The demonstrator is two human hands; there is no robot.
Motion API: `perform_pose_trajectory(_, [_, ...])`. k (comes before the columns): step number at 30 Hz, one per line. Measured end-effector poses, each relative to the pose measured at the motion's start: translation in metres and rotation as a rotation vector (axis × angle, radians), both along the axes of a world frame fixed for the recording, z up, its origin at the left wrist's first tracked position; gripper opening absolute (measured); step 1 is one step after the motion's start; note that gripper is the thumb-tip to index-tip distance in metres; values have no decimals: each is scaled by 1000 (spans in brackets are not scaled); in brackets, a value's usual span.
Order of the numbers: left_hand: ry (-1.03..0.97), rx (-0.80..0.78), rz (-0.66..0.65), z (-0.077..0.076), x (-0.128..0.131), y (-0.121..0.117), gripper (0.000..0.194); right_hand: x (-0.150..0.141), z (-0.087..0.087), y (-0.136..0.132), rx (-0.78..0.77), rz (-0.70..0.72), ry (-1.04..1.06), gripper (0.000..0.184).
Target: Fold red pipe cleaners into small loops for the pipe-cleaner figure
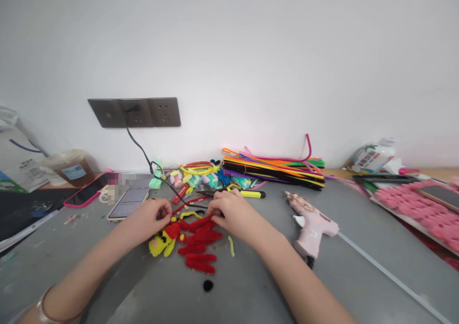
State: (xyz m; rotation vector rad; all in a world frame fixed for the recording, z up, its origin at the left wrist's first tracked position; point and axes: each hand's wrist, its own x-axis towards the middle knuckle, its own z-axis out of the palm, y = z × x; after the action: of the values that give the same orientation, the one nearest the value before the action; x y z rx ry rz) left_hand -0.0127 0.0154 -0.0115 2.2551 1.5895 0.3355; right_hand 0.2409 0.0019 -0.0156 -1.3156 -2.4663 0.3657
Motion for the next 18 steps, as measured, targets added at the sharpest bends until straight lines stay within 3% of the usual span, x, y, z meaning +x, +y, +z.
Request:
perform_pose_trajectory(4, [-35,87,60,7,-7,5,10,0,4,-1,15,8,35,17])
perform_pose_trajectory(6, [-174,109,68,15,-10,7,8,-1,9,-3,52,-6,94,13])
perform_pose_trajectory(10, [-590,-170,-47,34,-10,3,19,-3,17,-6,151,-73,205,13])
perform_pose_trajectory(14, [-944,-356,-46,49,-13,-5,22,-6,19,-9,168,-91,193,15])
perform_pose_trajectory(18, [-1604,-425,-74,61,-24,-4,22,-7,18,-11,128,-87,173,17])
